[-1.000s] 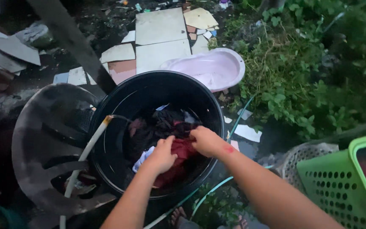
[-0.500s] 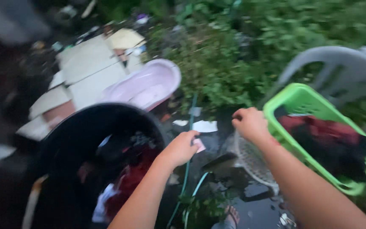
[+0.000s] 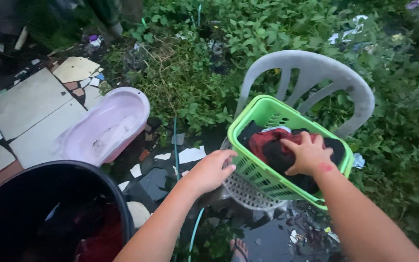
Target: Hand-washing and sorting clothes in a bucket and laundry basket.
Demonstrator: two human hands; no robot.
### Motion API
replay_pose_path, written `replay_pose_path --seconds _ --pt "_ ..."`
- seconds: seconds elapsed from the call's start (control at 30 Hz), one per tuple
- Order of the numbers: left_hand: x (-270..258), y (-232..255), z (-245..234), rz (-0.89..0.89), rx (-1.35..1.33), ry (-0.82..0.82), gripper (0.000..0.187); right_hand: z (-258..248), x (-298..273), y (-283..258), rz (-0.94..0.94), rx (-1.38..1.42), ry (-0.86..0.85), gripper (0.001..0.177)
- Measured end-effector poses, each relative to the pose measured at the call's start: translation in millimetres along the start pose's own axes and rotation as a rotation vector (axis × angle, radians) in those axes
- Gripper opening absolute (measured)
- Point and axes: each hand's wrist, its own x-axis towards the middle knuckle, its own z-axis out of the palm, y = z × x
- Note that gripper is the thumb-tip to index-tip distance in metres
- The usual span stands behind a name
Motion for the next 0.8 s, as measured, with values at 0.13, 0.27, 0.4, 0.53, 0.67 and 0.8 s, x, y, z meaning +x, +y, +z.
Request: replay_pose_path --seconds 0.13,0.27,0.4,0.53,0.67,0.8 --pt "17 5 17 -0.022 0.030 -0.030 0.042 20 22 18 -0.073 -0.027 0.076 0.091" --pt "27 8 26 -0.081 -0.028 -0.043 0.042 47 53 39 -0.126 0.181 0.314 0.057" --pt "38 7 31 -0.114 -0.176 -0.017 0.041 59 79 66 -0.153 0.533 0.559 0.040" --pt "40 17 35 -0.077 -0.206 0.040 0.042 30 86 87 -0.239 0.704 0.655 0.036" --pt "41 41 32 -0.024 -0.274 0.153 0.062 -43 55 71 -0.420 1.082 0.623 0.027" --pt "19 79 7 0.084 -0.281 0.317 0.091 -97 15 33 -0.627 1.413 0.507 0.018"
